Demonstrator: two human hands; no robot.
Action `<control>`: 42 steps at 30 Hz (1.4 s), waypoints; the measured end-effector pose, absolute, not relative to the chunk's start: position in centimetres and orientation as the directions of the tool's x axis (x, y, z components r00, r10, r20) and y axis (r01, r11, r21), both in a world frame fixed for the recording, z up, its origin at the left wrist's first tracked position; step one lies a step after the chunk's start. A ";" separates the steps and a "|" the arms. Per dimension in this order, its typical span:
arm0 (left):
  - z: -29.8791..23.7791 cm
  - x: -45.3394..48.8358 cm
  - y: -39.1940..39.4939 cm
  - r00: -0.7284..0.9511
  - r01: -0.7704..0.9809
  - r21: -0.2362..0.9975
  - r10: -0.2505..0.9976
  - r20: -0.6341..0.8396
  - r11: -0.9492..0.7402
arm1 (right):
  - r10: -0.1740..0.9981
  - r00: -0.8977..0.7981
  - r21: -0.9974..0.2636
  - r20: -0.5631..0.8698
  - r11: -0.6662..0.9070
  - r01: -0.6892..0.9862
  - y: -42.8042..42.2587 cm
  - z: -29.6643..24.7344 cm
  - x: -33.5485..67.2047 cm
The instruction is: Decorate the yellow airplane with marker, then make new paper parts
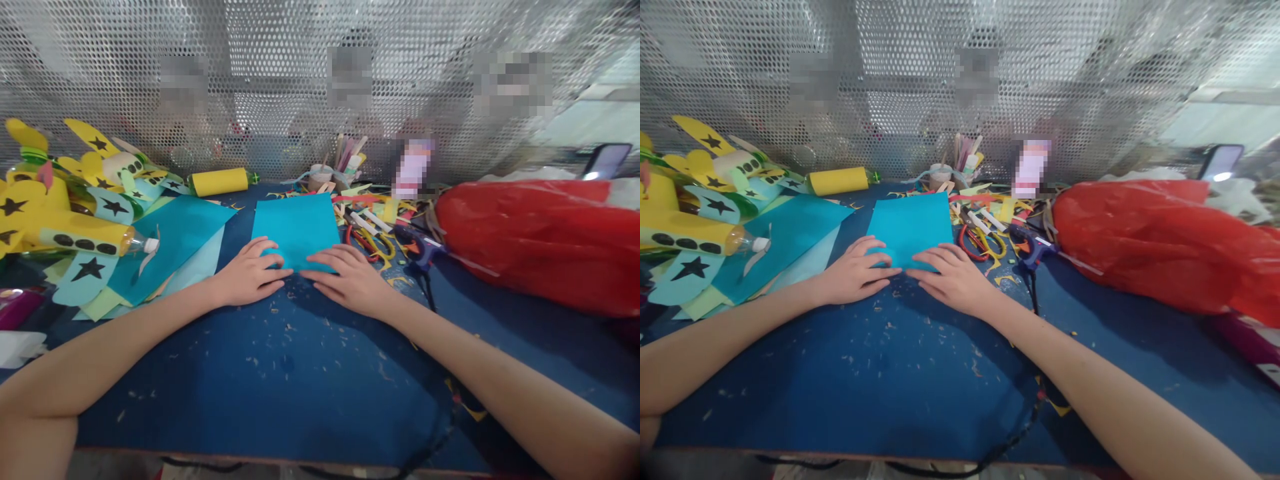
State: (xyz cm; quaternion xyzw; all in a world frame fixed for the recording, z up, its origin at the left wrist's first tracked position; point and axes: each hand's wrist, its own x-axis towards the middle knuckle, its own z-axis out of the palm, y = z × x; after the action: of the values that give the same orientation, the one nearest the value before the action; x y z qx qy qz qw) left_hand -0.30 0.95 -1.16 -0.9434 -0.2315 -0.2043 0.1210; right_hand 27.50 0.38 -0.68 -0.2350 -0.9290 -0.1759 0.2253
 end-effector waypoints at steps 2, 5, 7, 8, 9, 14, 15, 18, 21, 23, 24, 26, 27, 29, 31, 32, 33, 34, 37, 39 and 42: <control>-1.2 -0.3 1.0 0.815 0.483 -0.131 0.389 0.430 -0.866 | 0.367 -0.807 0.233 0.464 0.828 0.510 0.2 -0.8 27.2; -1.1 -0.2 0.9 0.812 0.489 -0.118 0.402 0.422 -0.865 | 0.414 -0.805 0.220 0.425 0.816 0.535 0.2 -0.9 27.2; -1.1 -0.2 0.9 0.807 0.500 -0.105 0.418 0.417 -0.860 | 0.429 -0.805 0.210 0.410 0.815 0.541 0.3 -1.0 27.3; -1.1 -0.2 0.9 0.805 0.504 -0.101 0.425 0.414 -0.858 | 0.434 -0.805 0.205 0.403 0.815 0.542 0.3 -1.0 27.4; -1.1 -0.2 0.9 0.805 0.506 -0.098 0.429 0.411 -0.857 | 0.440 -0.805 0.201 0.397 0.814 0.544 0.3 -1.0 27.4; -1.1 -0.2 0.9 0.809 0.497 -0.091 0.423 0.409 -0.863 | 0.451 -0.806 0.187 0.385 0.817 0.546 0.3 -1.0 27.3; -1.1 -0.2 0.9 0.809 0.497 -0.088 0.424 0.408 -0.863 | 0.451 -0.806 0.184 0.384 0.818 0.545 0.3 -1.0 27.3; -1.1 -0.2 0.9 0.804 0.498 -0.073 0.429 0.411 -0.864 | 0.457 -0.802 0.165 0.384 0.821 0.547 0.3 -1.0 27.3; -1.1 -0.2 0.9 0.799 0.493 -0.053 0.428 0.423 -0.868 | 0.453 -0.800 0.135 0.392 0.832 0.538 0.3 -0.8 27.2; -1.0 -0.2 0.9 0.796 0.488 -0.041 0.425 0.431 -0.872 | 0.446 -0.798 0.114 0.404 0.841 0.528 0.3 -0.7 27.2; -1.0 -0.2 1.0 0.793 0.487 -0.035 0.426 0.435 -0.872 | 0.440 -0.796 0.111 0.415 0.844 0.524 0.4 -0.6 27.2; -1.0 -0.2 1.0 0.788 0.484 -0.024 0.424 0.446 -0.875 | 0.416 -0.790 0.120 0.450 0.849 0.515 0.6 -0.4 27.4; -1.0 -0.2 1.0 0.785 0.481 -0.020 0.421 0.454 -0.876 | 0.397 -0.787 0.132 0.472 0.851 0.508 0.8 -0.2 27.6; -1.0 -0.2 1.0 0.779 0.474 -0.017 0.410 0.475 -0.880 | 0.356 -0.784 0.153 0.508 0.859 0.489 1.2 0.1 28.1; -1.0 -0.3 1.0 0.774 0.471 -0.024 0.400 0.491 -0.882 | 0.313 -0.788 0.162 0.530 0.875 0.457 1.6 0.4 28.8; -1.0 -0.3 0.9 0.772 0.471 -0.028 0.397 0.497 -0.882 | 0.295 -0.792 0.164 0.535 0.883 0.440 1.8 0.6 29.1; -1.0 -0.3 0.9 0.770 0.472 -0.031 0.394 0.502 -0.881 | 0.280 -0.796 0.165 0.537 0.890 0.425 1.9 0.7 29.4; -1.0 -0.3 0.9 0.767 0.472 -0.033 0.393 0.507 -0.881 | 0.270 -0.800 0.164 0.536 0.896 0.412 2.0 0.8 29.6; -1.0 -0.3 0.9 0.765 0.474 -0.027 0.396 0.508 -0.880 | 0.268 -0.809 0.152 0.524 0.905 0.398 2.2 0.9 30.1; -0.9 -0.3 0.9 0.766 0.476 -0.023 0.401 0.503 -0.879 | 0.282 -0.812 0.133 0.510 0.907 0.399 2.3 0.9 30.3; -0.9 -0.4 0.9 0.767 0.481 -0.017 0.412 0.493 -0.876 | 0.313 -0.822 0.097 0.476 0.910 0.403 2.3 1.0 30.4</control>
State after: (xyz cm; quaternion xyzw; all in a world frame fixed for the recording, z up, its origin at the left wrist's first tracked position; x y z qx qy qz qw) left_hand -0.37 0.90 -0.88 -0.9372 -0.2382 -0.2446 0.0714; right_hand 30.41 2.27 1.00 -0.1884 -0.9495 -0.0969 0.2314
